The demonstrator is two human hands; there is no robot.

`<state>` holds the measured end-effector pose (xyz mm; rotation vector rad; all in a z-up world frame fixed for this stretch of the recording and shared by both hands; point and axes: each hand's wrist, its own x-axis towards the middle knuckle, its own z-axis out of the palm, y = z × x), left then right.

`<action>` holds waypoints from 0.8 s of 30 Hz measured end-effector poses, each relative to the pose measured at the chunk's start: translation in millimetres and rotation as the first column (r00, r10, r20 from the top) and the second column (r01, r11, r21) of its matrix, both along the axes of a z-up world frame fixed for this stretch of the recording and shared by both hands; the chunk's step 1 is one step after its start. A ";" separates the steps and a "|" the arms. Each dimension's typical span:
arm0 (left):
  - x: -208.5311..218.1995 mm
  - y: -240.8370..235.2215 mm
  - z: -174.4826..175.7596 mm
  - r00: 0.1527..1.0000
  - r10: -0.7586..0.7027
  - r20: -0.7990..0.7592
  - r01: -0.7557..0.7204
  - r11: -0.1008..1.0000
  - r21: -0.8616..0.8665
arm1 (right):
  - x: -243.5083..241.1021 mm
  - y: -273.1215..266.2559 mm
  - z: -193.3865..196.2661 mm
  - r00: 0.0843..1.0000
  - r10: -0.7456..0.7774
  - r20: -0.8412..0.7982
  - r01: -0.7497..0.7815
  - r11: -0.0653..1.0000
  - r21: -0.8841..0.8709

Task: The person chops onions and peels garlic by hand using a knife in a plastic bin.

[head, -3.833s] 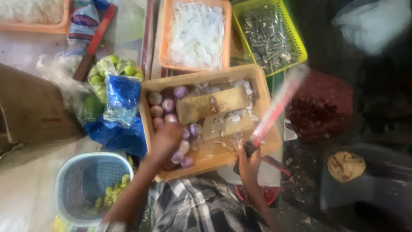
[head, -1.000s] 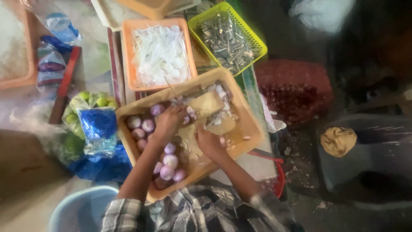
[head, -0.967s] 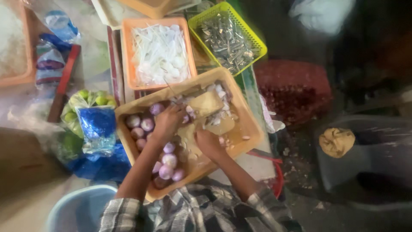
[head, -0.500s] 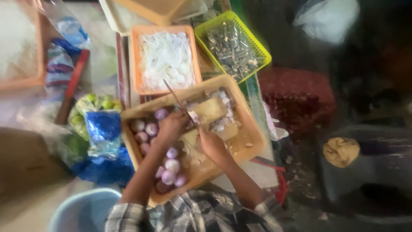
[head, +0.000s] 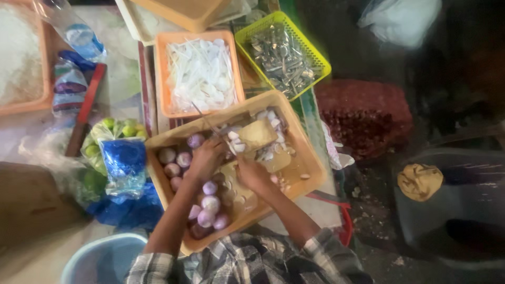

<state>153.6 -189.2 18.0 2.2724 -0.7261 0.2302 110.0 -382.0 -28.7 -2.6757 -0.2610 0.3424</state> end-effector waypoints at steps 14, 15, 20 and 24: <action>2.7 10.8 -25.5 0.999 0.009 -0.048 -0.012 0.999 -0.052 | 3.4 7.2 -21.5 0.996 0.052 0.070 -0.052 0.999 -0.001; 3.9 8.2 -22.5 1.000 0.006 0.008 -0.006 0.999 -0.048 | 9.1 7.7 -15.8 0.999 0.036 0.023 -0.036 0.999 -0.020; 2.2 13.9 -5.6 0.999 -0.044 -0.009 0.042 0.992 -0.123 | -0.9 13.5 13.2 0.988 -0.051 -0.147 0.048 0.999 -0.019; -3.0 8.2 -1.1 0.999 -0.047 0.024 0.050 0.988 -0.144 | -5.9 10.5 20.6 0.999 -0.001 0.034 0.000 1.000 0.016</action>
